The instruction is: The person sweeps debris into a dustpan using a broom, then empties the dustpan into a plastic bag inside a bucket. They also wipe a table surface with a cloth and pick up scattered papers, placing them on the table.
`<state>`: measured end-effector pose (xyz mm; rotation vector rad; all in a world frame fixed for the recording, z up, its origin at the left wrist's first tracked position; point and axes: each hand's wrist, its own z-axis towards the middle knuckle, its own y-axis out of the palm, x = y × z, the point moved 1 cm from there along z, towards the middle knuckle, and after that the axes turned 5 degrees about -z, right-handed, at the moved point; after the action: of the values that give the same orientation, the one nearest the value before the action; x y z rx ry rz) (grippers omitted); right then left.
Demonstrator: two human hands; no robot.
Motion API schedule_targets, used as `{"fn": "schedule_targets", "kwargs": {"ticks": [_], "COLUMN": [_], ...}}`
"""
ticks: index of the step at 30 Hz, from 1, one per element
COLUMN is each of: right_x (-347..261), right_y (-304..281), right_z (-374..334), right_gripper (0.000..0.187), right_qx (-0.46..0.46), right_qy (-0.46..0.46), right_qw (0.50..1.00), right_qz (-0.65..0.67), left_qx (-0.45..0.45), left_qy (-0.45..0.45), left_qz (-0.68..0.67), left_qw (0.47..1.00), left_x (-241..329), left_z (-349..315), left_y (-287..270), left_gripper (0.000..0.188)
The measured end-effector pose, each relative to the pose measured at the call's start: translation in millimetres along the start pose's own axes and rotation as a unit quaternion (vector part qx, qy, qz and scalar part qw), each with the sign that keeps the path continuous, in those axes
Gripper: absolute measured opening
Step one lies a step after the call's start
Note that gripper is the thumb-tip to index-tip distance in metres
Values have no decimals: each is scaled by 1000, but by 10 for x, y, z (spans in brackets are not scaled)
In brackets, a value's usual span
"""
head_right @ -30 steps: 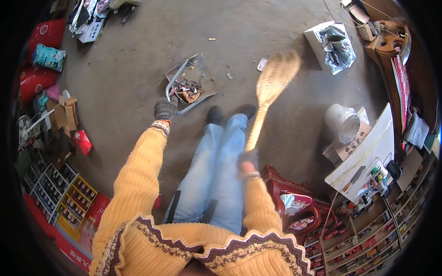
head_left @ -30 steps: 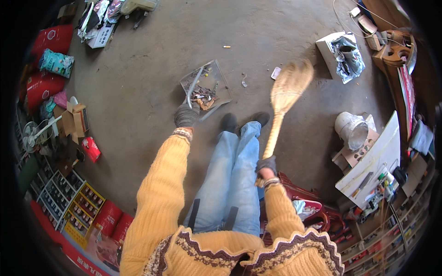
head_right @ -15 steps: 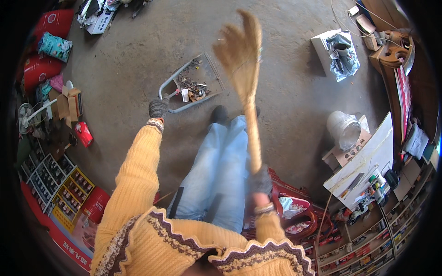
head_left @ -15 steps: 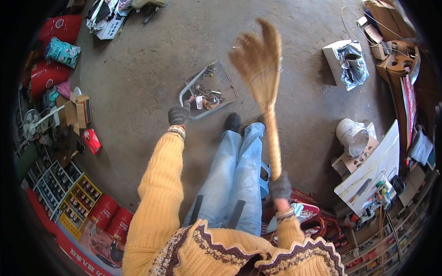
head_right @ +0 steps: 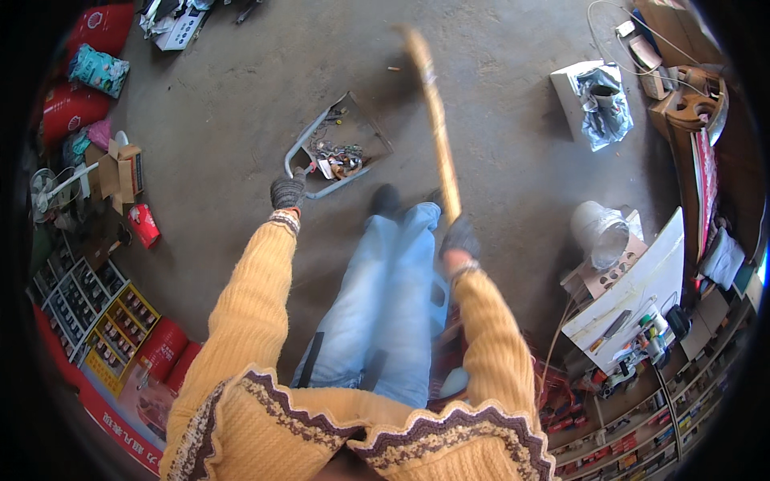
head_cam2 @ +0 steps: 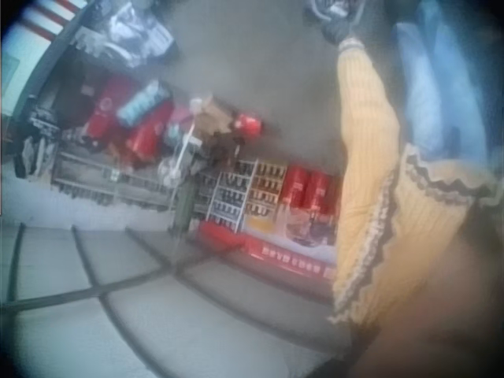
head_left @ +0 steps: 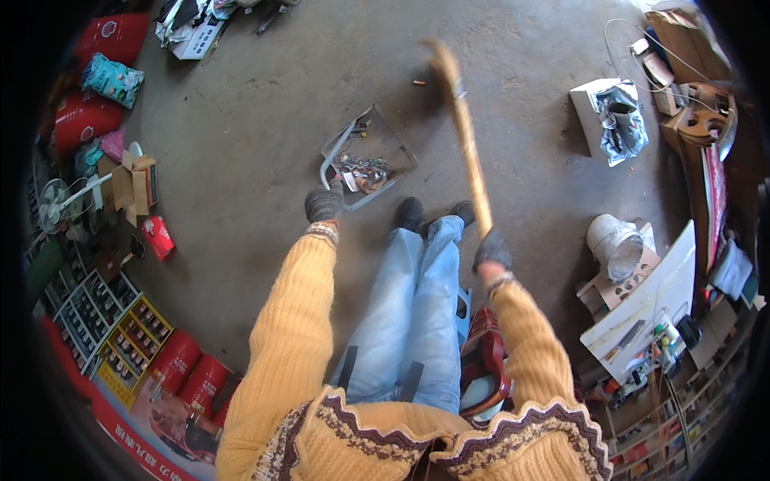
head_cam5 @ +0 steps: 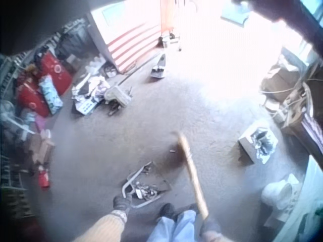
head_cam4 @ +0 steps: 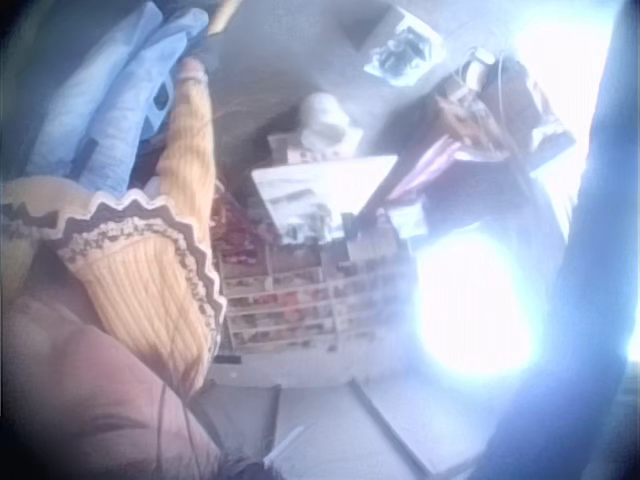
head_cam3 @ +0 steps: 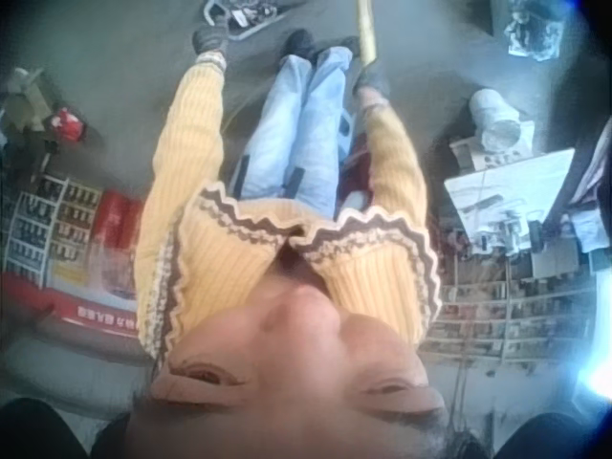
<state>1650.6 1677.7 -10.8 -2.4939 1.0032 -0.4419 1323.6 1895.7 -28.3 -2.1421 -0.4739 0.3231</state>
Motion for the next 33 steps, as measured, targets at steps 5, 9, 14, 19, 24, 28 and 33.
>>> {"fn": "schedule_targets", "kwargs": {"ticks": [5, 9, 14, 19, 24, 28, 33], "right_x": [495, 698, 830, 438, -204, 77, 633], "right_y": [324, 244, -16, -99, 475, 628, 617], "right_z": [-970, -1516, -1370, -528, -1026, -1661, -2157], "right_gripper": [34, 38, 38, 32, 25, 30, 28], "right_qx": [-68, -73, 0, 36, 6, -240, -221], "right_qy": [-19, 18, 45, 50, 54, -1, 78], "right_qw": [996, 994, 985, 959, 883, 699, 477], "right_qz": [48, 78, 167, 277, 466, 673, 847], "left_qx": [20, 32, -16, -4, 23, 1, -15], "left_qy": [13, -5, -13, -31, 27, 181, 104], "left_qz": [-17, -62, -71, -48, -43, 285, 128], "left_qw": [1000, 998, 997, 998, 998, 941, 986], "left_x": [6, -18, -53, -176, -374, -420, -148], "left_z": [-51, -53, 119, 238, 451, 671, 507], "left_y": [-11, 19, 55, 119, 251, 302, 254], "left_gripper": [70, 70, 76, 58, 58, 25, 26]}}
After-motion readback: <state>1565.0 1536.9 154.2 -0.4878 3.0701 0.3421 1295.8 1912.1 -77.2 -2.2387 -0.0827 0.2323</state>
